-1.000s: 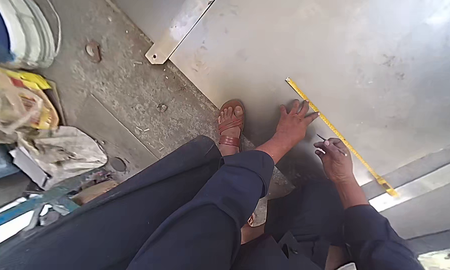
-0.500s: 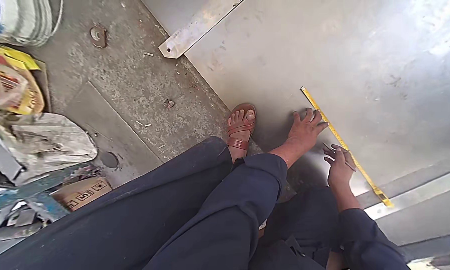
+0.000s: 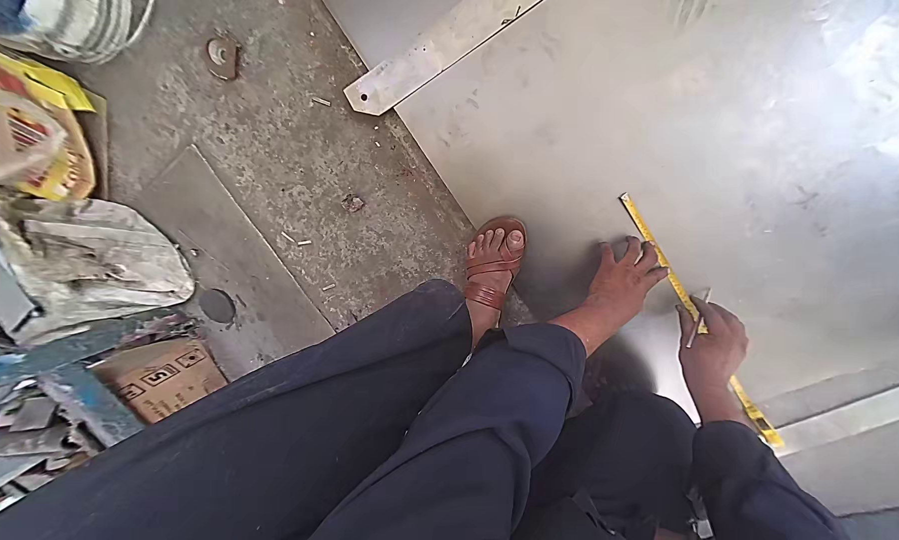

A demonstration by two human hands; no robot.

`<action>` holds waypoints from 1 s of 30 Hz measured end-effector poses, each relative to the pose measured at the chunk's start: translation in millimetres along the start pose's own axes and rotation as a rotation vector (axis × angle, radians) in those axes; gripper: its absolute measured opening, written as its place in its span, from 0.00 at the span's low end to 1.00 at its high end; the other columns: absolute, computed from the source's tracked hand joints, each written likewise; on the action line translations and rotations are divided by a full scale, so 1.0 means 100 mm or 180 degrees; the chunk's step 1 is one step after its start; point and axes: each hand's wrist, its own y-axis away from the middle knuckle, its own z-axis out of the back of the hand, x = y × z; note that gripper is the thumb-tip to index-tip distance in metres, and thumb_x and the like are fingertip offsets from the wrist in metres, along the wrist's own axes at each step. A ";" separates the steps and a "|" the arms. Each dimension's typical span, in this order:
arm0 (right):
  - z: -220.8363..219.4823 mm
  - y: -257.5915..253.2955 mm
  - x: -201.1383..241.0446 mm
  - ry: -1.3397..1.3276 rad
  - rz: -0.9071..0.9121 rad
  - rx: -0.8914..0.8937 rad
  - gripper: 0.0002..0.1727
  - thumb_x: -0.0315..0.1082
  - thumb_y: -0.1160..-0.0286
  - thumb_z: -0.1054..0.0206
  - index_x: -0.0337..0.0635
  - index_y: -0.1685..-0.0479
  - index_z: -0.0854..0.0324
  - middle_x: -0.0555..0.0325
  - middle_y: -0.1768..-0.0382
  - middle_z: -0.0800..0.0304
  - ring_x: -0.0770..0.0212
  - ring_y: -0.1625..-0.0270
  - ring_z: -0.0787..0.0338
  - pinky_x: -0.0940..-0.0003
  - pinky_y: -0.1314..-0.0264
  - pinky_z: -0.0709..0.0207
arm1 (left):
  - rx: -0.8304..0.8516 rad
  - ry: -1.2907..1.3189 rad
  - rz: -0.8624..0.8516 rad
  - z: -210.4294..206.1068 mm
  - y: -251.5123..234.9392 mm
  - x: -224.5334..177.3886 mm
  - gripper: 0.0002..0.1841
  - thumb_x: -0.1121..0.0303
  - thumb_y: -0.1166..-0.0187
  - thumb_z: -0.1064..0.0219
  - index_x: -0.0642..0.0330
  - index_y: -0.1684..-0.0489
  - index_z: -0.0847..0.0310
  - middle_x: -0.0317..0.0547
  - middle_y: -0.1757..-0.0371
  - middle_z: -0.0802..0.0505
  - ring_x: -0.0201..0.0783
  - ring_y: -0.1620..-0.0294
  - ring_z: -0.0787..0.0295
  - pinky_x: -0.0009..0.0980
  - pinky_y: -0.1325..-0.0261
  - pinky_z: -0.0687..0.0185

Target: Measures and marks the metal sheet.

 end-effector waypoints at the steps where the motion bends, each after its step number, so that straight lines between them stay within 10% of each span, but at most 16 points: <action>1: -0.03 -0.03 0.01 0.0068 -0.0045 0.0032 0.20 0.46 0.18 0.31 0.42 0.38 0.09 0.34 0.40 0.08 0.32 0.33 0.12 0.37 0.32 0.25 | 0.0038 0.0083 0.0004 0.02 0.00 0.01 0.35 0.79 0.15 0.43 0.32 0.09 0.35 0.45 0.03 0.43 0.63 0.03 0.61 0.85 0.21 0.60; 30: -0.12 -0.12 0.00 0.0044 -0.0089 -0.0115 0.14 0.40 0.17 0.31 0.43 0.46 0.05 0.36 0.51 0.06 0.38 0.44 0.07 0.45 0.43 0.18 | 0.0069 0.0058 -0.0017 -0.02 0.00 0.01 0.37 0.80 0.16 0.44 0.33 0.07 0.40 0.45 0.02 0.46 0.63 0.03 0.65 0.85 0.22 0.60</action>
